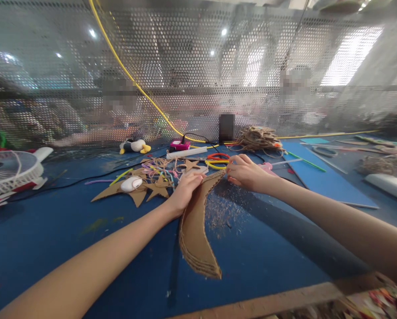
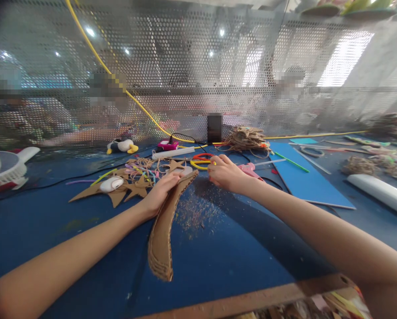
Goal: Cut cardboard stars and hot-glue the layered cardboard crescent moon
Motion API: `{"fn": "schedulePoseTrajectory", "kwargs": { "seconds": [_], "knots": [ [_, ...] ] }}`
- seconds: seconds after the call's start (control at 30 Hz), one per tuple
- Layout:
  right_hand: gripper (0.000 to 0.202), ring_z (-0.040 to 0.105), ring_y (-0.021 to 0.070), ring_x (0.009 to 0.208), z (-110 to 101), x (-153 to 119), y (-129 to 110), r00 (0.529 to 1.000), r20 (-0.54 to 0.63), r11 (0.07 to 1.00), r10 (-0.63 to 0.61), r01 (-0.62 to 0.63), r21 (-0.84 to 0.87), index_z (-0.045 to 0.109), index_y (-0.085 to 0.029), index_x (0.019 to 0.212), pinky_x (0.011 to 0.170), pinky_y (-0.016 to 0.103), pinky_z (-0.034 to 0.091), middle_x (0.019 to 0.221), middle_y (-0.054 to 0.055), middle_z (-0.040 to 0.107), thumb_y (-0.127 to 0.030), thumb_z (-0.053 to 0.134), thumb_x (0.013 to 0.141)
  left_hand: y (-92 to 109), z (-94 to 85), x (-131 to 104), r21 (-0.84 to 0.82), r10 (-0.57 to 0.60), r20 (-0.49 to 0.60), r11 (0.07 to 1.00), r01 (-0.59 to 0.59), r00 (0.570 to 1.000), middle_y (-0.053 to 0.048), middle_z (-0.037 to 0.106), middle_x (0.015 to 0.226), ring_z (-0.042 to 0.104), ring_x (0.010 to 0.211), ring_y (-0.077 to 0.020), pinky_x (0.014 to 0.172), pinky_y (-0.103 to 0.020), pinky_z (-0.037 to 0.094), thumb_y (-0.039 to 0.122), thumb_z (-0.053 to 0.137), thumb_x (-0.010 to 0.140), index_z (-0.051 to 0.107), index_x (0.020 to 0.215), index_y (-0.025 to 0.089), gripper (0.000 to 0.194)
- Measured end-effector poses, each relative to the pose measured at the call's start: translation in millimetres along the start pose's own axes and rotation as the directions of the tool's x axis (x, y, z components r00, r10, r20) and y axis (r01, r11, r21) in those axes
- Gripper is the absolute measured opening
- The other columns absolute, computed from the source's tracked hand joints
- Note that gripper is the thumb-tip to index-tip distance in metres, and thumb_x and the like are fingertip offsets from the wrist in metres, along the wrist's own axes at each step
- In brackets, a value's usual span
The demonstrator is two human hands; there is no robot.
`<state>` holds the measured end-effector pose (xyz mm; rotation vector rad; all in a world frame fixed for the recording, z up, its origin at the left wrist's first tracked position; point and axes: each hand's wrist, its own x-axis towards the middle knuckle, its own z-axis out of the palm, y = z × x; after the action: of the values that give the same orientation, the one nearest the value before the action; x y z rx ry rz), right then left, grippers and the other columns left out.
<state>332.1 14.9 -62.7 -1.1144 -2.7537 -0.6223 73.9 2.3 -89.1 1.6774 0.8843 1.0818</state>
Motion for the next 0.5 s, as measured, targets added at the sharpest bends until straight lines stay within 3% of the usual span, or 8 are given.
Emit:
{"fn": "schedulePoseTrajectory", "kwargs": {
  "seconds": [0.17, 0.37, 0.5],
  "knots": [
    [0.024, 0.05, 0.0306, 0.115, 1, 5, 2, 0.999, -0.038, 0.994, -0.03, 0.026, -0.109, 0.074, -0.019, 0.097, 0.099, 0.046, 0.037, 0.102, 0.012, 0.073, -0.02, 0.05, 0.098, 2, 0.2, -1, 0.003, 0.011, -0.007, 1.0, -0.011, 1.0, -0.007, 0.069, 0.11, 0.058, 0.113, -0.027, 0.11, -0.042, 0.036, 0.037, 0.053, 0.093, 0.072, 0.088, 0.021, 0.025],
    [0.023, 0.049, 0.0285, 0.117, 0, -6, 9, 0.997, -0.058, 0.986, -0.055, 0.064, 0.153, 0.073, -0.026, 0.098, 0.103, 0.047, 0.036, 0.106, 0.005, 0.074, -0.031, 0.051, 0.101, 4, -0.6, -2, 0.029, 0.021, 0.011, 0.999, -0.021, 1.0, -0.009, 0.069, 0.112, 0.058, 0.114, -0.0273, 0.11, -0.043, 0.035, 0.038, 0.051, 0.094, 0.072, 0.091, 0.02, 0.027],
    [0.026, 0.051, 0.0287, 0.116, 0, -8, 4, 0.998, -0.043, 0.988, -0.046, 0.052, 0.142, 0.075, -0.026, 0.093, 0.1, 0.047, 0.039, 0.105, 0.005, 0.075, -0.029, 0.051, 0.102, 2, -0.1, -1, 0.01, 0.014, 0.021, 1.0, -0.014, 1.0, -0.009, 0.069, 0.115, 0.057, 0.115, -0.0271, 0.111, -0.043, 0.035, 0.037, 0.051, 0.094, 0.072, 0.093, 0.02, 0.027]
  ]
}}
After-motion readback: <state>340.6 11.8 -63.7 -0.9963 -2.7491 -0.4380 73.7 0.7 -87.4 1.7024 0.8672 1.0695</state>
